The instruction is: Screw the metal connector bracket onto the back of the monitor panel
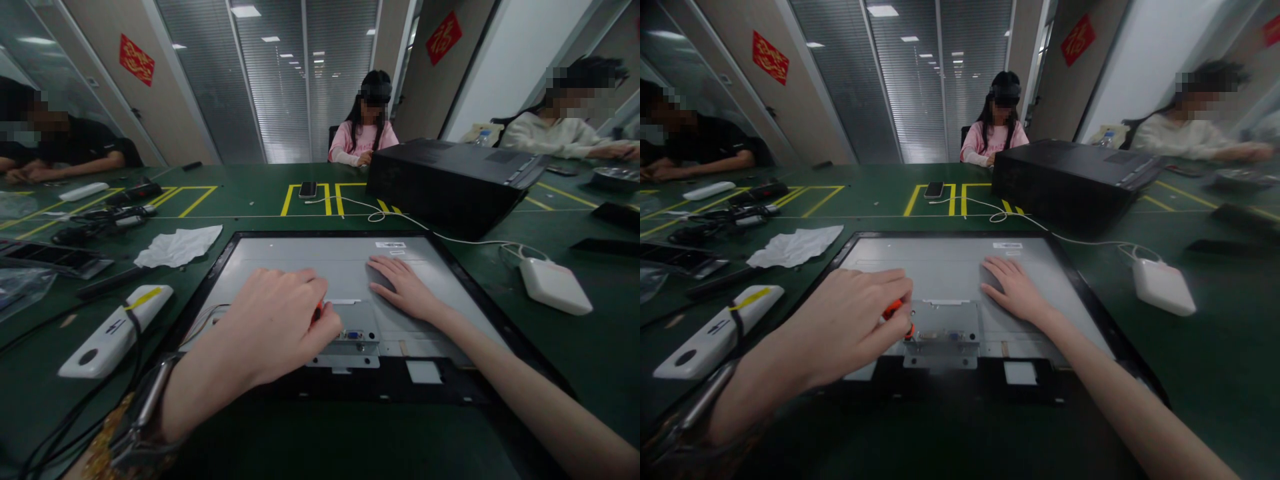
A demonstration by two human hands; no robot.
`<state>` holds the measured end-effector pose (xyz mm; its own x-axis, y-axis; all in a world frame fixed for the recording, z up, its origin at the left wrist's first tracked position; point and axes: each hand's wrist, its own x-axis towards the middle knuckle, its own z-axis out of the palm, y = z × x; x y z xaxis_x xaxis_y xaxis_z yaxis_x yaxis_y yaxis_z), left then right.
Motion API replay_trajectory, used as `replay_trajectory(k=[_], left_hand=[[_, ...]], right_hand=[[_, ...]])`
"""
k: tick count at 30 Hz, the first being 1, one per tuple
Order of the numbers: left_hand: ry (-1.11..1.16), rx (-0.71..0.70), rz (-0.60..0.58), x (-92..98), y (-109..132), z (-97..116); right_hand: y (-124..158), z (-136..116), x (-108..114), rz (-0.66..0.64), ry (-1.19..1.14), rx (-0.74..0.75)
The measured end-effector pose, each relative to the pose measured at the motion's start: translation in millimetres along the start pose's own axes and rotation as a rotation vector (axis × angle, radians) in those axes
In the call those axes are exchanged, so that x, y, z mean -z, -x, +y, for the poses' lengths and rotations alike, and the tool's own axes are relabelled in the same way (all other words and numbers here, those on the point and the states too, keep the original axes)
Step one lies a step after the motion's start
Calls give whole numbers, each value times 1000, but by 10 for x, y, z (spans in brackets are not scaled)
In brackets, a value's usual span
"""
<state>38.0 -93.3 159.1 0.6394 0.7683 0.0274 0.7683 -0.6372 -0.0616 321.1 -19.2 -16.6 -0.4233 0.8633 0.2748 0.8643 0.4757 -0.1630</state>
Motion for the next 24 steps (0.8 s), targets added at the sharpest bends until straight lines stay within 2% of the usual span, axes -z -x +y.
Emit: replay_trajectory(k=[5,12,19,24], left_hand=[[50,-70,31,-10,15,-6],[-71,-62,91,-63,-28,-6],[-100,-25,17,-37,-28,12],[30,-77,19,26,21,15]], right_hand=[[-1,-4,10,-1,-6,0],[2,-1,6,0,-13,0],[0,-7,15,-21,4,-6],[-3,-12,20,-18,-2,-11]])
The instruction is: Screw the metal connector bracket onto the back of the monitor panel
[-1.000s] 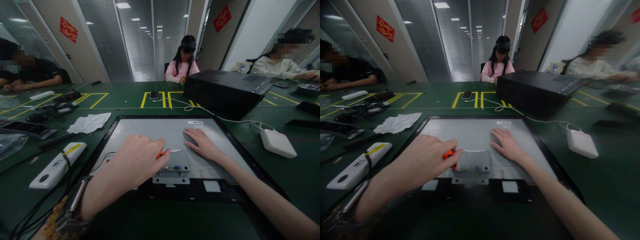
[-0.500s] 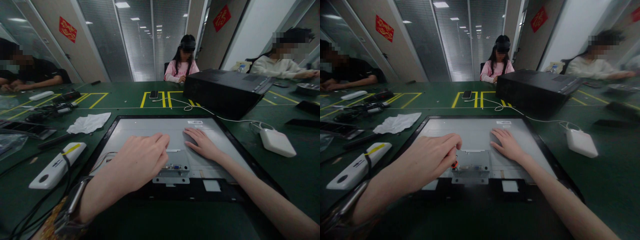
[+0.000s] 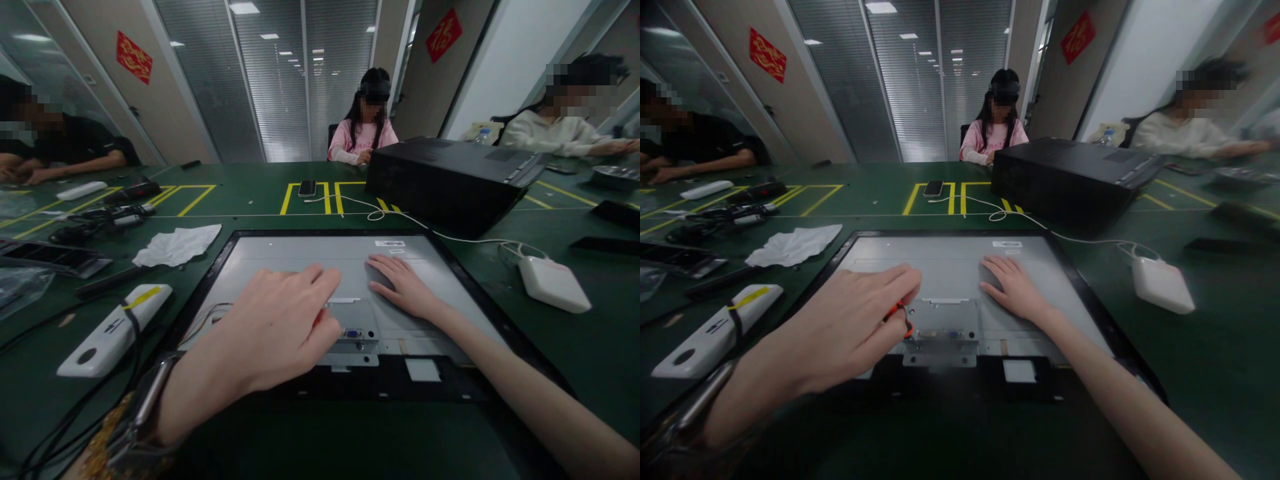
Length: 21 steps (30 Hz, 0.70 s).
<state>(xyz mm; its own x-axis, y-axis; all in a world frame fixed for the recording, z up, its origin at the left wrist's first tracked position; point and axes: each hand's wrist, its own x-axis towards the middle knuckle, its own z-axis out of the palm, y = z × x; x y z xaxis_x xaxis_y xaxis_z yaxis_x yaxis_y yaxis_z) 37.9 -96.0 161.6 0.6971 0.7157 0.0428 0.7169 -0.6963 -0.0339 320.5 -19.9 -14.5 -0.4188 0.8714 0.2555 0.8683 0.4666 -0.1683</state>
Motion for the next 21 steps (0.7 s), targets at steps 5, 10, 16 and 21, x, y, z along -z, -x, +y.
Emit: replay_trajectory(k=[5,10,16,21], left_hand=[[5,4,13,9,6,-15],[-72,63,-17,-14,-13,-48],[-180,59,-40,-13,-38,-75],[-73,33,-26,7,-15,-68]], right_hand=[[4,-1,9,6,-12,4],[6,-1,11,17,-22,6],[4,9,-2,20,-28,16],[2,14,-4,15,-20,11]])
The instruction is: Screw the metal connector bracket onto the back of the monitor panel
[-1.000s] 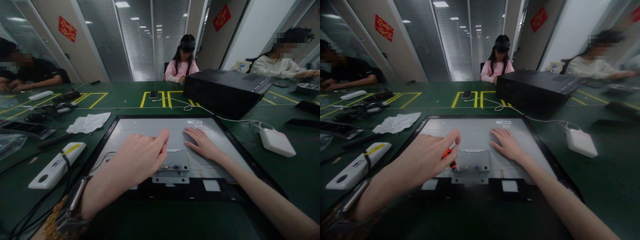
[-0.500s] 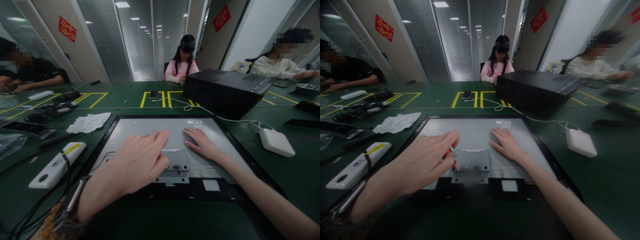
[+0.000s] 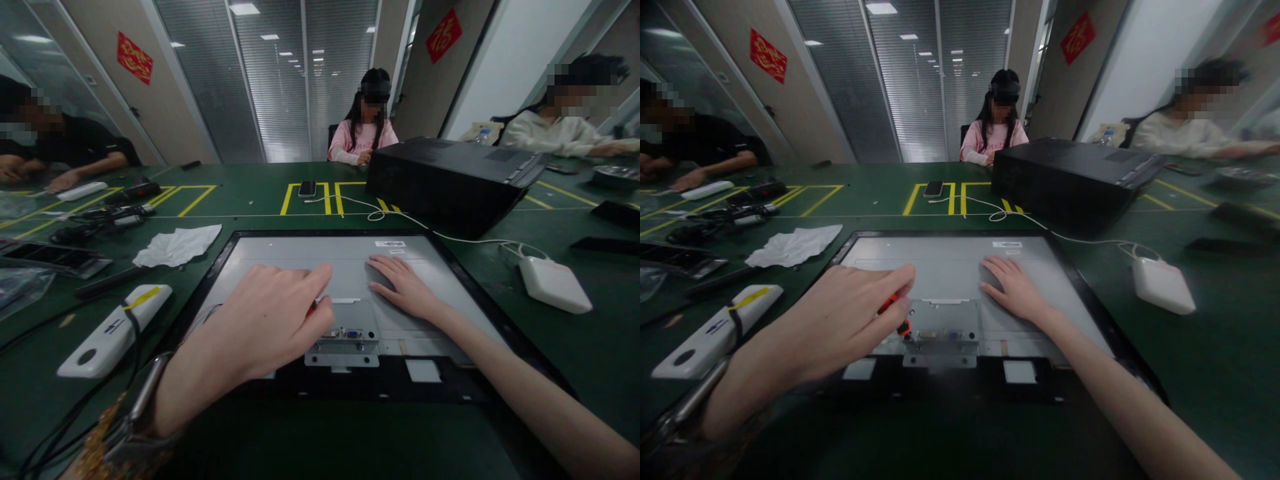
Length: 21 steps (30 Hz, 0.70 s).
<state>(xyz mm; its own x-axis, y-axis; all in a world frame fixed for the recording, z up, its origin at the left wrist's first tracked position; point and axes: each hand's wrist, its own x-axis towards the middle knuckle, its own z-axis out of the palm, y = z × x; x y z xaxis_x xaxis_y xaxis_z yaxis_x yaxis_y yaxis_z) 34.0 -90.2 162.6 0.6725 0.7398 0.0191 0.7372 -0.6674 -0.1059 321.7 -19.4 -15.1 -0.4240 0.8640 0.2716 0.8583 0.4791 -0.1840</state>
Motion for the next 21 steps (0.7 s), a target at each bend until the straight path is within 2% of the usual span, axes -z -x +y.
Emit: replay_trajectory(k=[8,21], left_hand=[[59,-19,42,-15,-7,2],[-108,50,19,-37,-47,22]], right_hand=[[6,12,-14,7,-10,1],[1,-18,6,-6,9,-9]])
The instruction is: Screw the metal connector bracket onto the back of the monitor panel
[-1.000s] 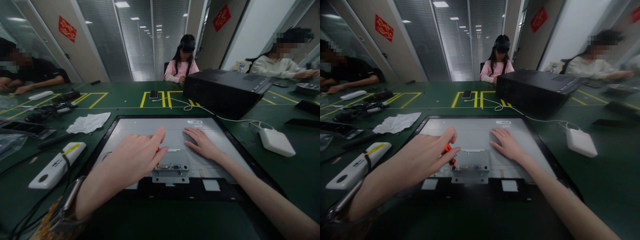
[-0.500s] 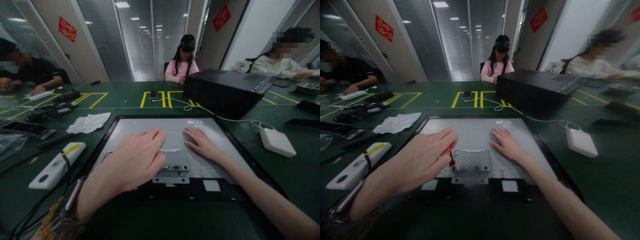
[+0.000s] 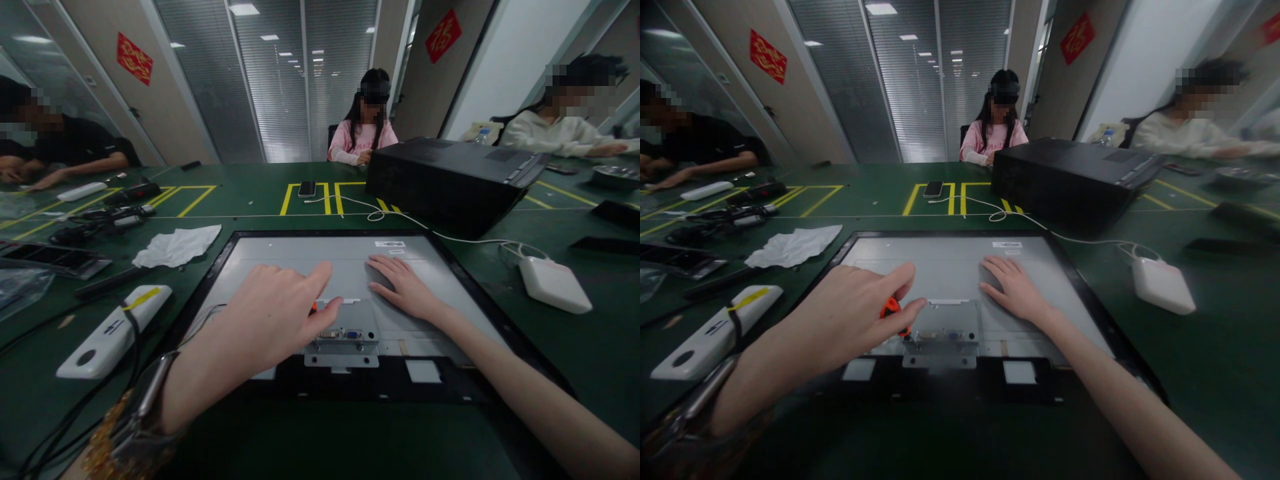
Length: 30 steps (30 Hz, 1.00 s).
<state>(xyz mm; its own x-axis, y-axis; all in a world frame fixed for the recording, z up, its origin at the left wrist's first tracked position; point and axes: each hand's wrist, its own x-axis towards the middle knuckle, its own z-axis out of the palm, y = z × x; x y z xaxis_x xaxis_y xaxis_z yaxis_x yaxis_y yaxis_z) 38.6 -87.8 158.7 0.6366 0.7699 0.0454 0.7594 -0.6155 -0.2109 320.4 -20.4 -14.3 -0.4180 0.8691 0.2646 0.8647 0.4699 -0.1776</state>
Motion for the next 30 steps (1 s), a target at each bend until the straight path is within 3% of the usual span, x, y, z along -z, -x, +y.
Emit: replay_trajectory(k=[7,13,30], left_hand=[[-25,-119,-37,31,18,-32],[133,-26,-16,26,28,-36],[181,-43,-26,46,38,-32]], right_hand=[[2,16,-12,21,-6,16],[4,13,-7,19,-10,9],[-1,2,-5,8,-2,-1]])
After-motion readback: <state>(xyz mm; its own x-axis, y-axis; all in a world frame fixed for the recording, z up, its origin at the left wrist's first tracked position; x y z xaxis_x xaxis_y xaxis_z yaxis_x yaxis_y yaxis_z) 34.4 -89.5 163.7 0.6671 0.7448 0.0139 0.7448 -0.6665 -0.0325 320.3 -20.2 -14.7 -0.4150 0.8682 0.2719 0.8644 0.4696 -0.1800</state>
